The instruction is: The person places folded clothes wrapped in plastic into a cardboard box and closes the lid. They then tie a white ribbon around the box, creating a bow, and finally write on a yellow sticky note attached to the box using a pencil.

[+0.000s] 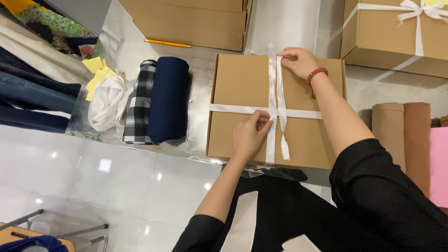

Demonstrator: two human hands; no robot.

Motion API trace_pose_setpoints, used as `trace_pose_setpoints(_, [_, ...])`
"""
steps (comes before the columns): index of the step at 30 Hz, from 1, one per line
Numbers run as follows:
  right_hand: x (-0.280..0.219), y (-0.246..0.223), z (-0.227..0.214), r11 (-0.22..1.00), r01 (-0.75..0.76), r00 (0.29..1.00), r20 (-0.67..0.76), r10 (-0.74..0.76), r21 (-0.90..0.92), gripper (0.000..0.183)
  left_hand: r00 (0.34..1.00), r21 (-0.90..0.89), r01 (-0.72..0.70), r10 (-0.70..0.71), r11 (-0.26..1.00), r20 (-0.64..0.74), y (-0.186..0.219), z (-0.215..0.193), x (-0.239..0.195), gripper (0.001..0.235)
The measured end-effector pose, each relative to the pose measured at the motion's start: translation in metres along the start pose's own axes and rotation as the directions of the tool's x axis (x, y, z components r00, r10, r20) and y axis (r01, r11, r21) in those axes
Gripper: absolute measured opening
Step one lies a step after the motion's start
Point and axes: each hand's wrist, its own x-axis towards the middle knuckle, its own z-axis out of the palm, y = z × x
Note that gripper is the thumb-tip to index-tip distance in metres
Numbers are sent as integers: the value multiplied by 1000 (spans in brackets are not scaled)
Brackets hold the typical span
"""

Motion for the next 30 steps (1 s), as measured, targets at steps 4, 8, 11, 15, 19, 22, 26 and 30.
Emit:
trace_pose_setpoints(4, [16, 32, 34, 997, 75, 948, -309, -81, -30, 21, 1000, -10, -7, 6, 1000, -26, -3, 3, 2, 18])
trace_pose_setpoints(8, [-20, -8, 38, 965, 216, 864, -489, -118, 151, 22, 998, -17, -40, 39, 999, -41, -2, 3, -1, 19])
trace_pose_setpoints(11, [-43, -28, 39, 952, 234, 836, -541, -94, 197, 21, 998, -5, -44, 44, 999, -35, -1, 1, -1, 20])
trace_pose_setpoints(15, [-51, -31, 38, 897, 211, 905, -425, -29, 388, 22, 997, 9, -57, 58, 998, -50, -2, 4, -1, 21])
trace_pose_setpoints(19, [-48, -23, 34, 797, 265, 947, -304, -108, 542, 28, 998, 24, -56, 56, 998, -30, -9, 9, 3, 28])
trace_pose_setpoints(22, [-86, -52, 19, 763, 187, 981, -158, -112, 618, 36, 1000, -23, -25, 25, 999, 1, 13, -7, -4, 40])
trace_pose_setpoints(26, [-146, -97, -5, 714, 78, 997, -54, -56, 696, 29, 1000, -8, 6, -6, 1000, 5, 22, -13, -6, 43])
trace_pose_setpoints(30, [-190, -91, -4, 725, -47, 994, 104, -33, 687, 26, 1000, -10, -22, 23, 1000, 9, 18, -10, -6, 49])
